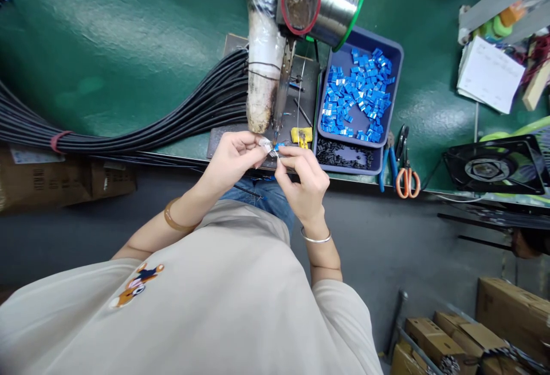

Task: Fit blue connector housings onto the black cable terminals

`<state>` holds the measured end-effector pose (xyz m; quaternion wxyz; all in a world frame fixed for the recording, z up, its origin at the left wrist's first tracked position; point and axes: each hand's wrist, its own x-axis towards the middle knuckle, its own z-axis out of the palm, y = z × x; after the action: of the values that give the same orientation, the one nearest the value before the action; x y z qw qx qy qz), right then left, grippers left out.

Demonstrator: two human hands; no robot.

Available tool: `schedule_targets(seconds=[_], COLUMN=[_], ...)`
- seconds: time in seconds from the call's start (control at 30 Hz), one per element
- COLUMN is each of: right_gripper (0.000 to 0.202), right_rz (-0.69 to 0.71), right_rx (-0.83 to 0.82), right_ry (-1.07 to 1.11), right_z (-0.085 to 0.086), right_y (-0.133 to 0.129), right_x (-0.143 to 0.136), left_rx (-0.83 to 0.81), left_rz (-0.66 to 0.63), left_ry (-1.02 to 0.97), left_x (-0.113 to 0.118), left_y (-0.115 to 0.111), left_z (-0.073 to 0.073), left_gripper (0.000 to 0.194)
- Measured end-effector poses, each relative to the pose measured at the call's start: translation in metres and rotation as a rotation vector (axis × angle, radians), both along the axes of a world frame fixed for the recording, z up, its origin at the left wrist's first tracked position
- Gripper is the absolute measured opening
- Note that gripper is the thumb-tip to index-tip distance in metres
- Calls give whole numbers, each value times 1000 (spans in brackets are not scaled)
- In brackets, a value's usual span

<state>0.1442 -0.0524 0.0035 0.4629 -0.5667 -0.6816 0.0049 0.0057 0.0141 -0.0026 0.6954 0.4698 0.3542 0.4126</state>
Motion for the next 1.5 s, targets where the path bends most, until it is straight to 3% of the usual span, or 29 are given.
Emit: schedule_targets(seconds=[0.33,0.83,1.2,1.5], right_gripper=[15,15,15,16], right_rz=[4,13,-2,6], right_rx=[-1,-26,-10,3], right_ry=[-16,37,-5,-21], right_z=[4,3,2,5], right_y=[1,-1,1,1], right_x=[-1,1,0,0], left_rx=[52,7,49,59], left_rz=[35,-46,17,50], left_ry=[-2,23,20,18], left_x=[-1,-3,1,0], left_y=[1,0,-4,-2], left_z=[-1,1,-6,-2], left_gripper=[2,10,8,2])
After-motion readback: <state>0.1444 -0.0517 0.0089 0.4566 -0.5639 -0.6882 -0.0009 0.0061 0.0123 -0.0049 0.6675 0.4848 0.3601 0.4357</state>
